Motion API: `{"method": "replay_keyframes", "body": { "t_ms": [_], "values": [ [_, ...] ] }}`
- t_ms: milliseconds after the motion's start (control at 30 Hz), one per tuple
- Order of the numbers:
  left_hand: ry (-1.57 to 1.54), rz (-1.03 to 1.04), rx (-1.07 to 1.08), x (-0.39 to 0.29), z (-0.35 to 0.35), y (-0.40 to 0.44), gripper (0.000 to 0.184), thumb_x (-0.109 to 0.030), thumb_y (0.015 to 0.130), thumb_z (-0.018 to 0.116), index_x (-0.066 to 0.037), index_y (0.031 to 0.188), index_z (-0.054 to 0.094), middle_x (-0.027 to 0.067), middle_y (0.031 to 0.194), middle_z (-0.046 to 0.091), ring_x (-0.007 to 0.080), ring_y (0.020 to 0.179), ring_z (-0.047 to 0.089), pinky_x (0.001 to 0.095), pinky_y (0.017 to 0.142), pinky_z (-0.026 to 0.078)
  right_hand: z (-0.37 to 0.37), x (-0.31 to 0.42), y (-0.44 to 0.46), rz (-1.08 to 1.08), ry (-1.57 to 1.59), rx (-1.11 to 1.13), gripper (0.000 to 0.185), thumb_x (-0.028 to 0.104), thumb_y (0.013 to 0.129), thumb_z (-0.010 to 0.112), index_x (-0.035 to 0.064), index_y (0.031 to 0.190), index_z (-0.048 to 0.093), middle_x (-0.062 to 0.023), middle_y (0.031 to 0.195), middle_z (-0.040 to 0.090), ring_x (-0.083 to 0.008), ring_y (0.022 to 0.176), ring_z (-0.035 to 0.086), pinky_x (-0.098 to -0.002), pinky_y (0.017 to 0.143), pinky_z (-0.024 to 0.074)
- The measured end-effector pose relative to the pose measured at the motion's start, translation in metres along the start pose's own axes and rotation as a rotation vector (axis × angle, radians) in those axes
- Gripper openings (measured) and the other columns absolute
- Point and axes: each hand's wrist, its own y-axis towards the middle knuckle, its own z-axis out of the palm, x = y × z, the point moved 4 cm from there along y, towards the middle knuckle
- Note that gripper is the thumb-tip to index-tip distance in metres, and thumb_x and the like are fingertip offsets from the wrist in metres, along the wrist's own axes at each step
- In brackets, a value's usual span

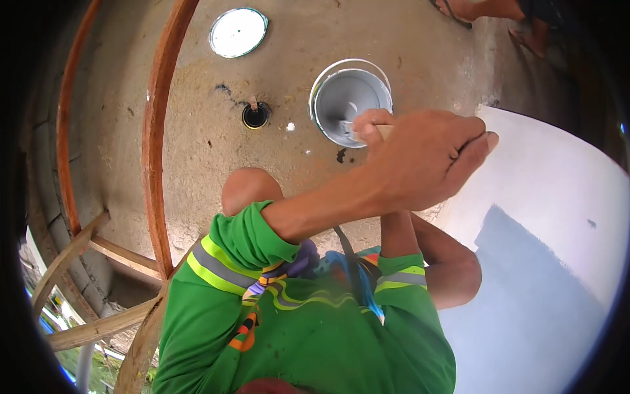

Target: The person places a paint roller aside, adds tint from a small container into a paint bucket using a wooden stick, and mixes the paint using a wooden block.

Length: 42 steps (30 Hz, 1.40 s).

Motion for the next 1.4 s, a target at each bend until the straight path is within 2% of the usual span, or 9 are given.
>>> {"method": "replay_keyframes", "body": {
  "t_ms": [133, 333, 600, 800, 867, 1000, 1167, 1267, 1400],
  "values": [
    [0.05, 0.073, -0.12, 0.011, -0.004, 0.01, 0.041, -0.03, 0.101, 0.052, -0.003, 0.07, 0.057, 0.015, 0.059, 0.055, 0.0358, 0.056, 0.055, 0.0472, 0.056, 0.039, -0.005, -0.01, 0.036, 0.034, -0.242, -0.19, 0.003, 0.004, 0.092, 0.051, 0.0037, 0.09, 0.053, -0.0053, 0.075, 0.05, -0.0162, 0.075, 0.049, -0.0386, 0.081, 0.0467],
    [0.037, -0.085, 0.064, 0.005, -0.001, -0.007, 0.037, -0.03, 0.1, 0.053, -0.006, 0.073, 0.058, 0.0144, 0.064, 0.058, 0.0351, 0.063, 0.058, 0.0484, 0.063, 0.039, 0.015, -0.006, -0.001, -0.001, -0.018, 0.049, 0.011, 0.008, 0.092, 0.051, 0.003, 0.084, 0.057, -0.0074, 0.079, 0.057, -0.0148, 0.077, 0.052, -0.0313, 0.079, 0.0464],
    [0.045, -0.056, -0.096, 0.004, -0.023, 0.017, 0.033, -0.019, 0.096, 0.059, -0.003, 0.068, 0.055, 0.0165, 0.058, 0.054, 0.0387, 0.056, 0.054, 0.0516, 0.057, 0.041, 0.028, 0.006, 0.04, 0.032, -0.327, -0.064, 0.006, 0.006, 0.093, 0.049, 0.0054, 0.092, 0.055, -0.0081, 0.081, 0.056, -0.0153, 0.078, 0.049, -0.0353, 0.082, 0.0435],
    [0.043, 0.022, -0.049, -0.006, 0.005, -0.011, 0.032, -0.018, 0.096, 0.059, -0.001, 0.069, 0.055, 0.0191, 0.059, 0.054, 0.0396, 0.056, 0.054, 0.051, 0.056, 0.04, -0.018, -0.003, -0.007, -0.05, 0.003, 0.106, 0.007, 0.007, 0.093, 0.051, 0.0038, 0.091, 0.056, -0.0085, 0.086, 0.058, -0.0155, 0.081, 0.05, -0.035, 0.082, 0.0438],
    [0.049, 0.023, -0.088, 0.0, -0.004, 0.002, 0.034, -0.019, 0.097, 0.058, -0.001, 0.068, 0.054, 0.0194, 0.059, 0.054, 0.0395, 0.056, 0.054, 0.0501, 0.055, 0.04, -0.024, -0.033, 0.018, 0.066, -0.047, -0.137, 0.01, 0.01, 0.094, 0.052, 0.0021, 0.09, 0.057, -0.008, 0.086, 0.059, -0.0164, 0.082, 0.052, -0.0356, 0.082, 0.0447],
    [0.031, -0.114, -0.084, -0.001, -0.037, 0.017, 0.037, -0.021, 0.097, 0.058, -0.003, 0.065, 0.053, 0.019, 0.059, 0.053, 0.0389, 0.056, 0.054, 0.0487, 0.054, 0.039, 0.044, 0.021, 0.04, 0.011, -0.23, -0.032, 0.014, 0.012, 0.095, 0.054, 0.0001, 0.09, 0.059, -0.0074, 0.086, 0.061, -0.0162, 0.083, 0.055, -0.0333, 0.082, 0.0465],
    [0.054, 0.055, -0.132, 0.002, 0.008, -0.013, 0.041, -0.028, 0.1, 0.056, -0.005, 0.066, 0.051, 0.0078, 0.054, 0.045, 0.0244, 0.049, 0.045, 0.0417, 0.052, 0.028, -0.009, 0.002, 0.003, -0.023, -0.103, 0.116, 0.012, 0.01, 0.095, 0.053, 0.0, 0.091, 0.059, -0.0077, 0.086, 0.062, -0.0163, 0.085, 0.056, -0.0339, 0.086, 0.0474],
    [0.05, -0.032, -0.094, 0.006, -0.013, 0.011, 0.036, -0.021, 0.096, 0.058, -0.002, 0.067, 0.053, 0.0188, 0.06, 0.055, 0.0389, 0.059, 0.055, 0.0497, 0.058, 0.042, 0.013, 0.007, 0.036, 0.041, -0.249, -0.003, 0.01, 0.01, 0.093, 0.053, 0.0008, 0.091, 0.057, -0.0073, 0.084, 0.06, -0.0179, 0.084, 0.055, -0.0375, 0.087, 0.0472],
    [0.046, -0.105, -0.039, 0.001, -0.025, 0.014, 0.036, -0.019, 0.097, 0.057, -0.001, 0.065, 0.052, 0.02, 0.059, 0.053, 0.0403, 0.059, 0.055, 0.0507, 0.058, 0.041, 0.004, 0.009, 0.025, 0.023, -0.206, 0.0, 0.009, 0.009, 0.093, 0.052, 0.0016, 0.091, 0.057, -0.006, 0.082, 0.058, -0.0172, 0.082, 0.054, -0.0367, 0.087, 0.0473]
  ]
}}
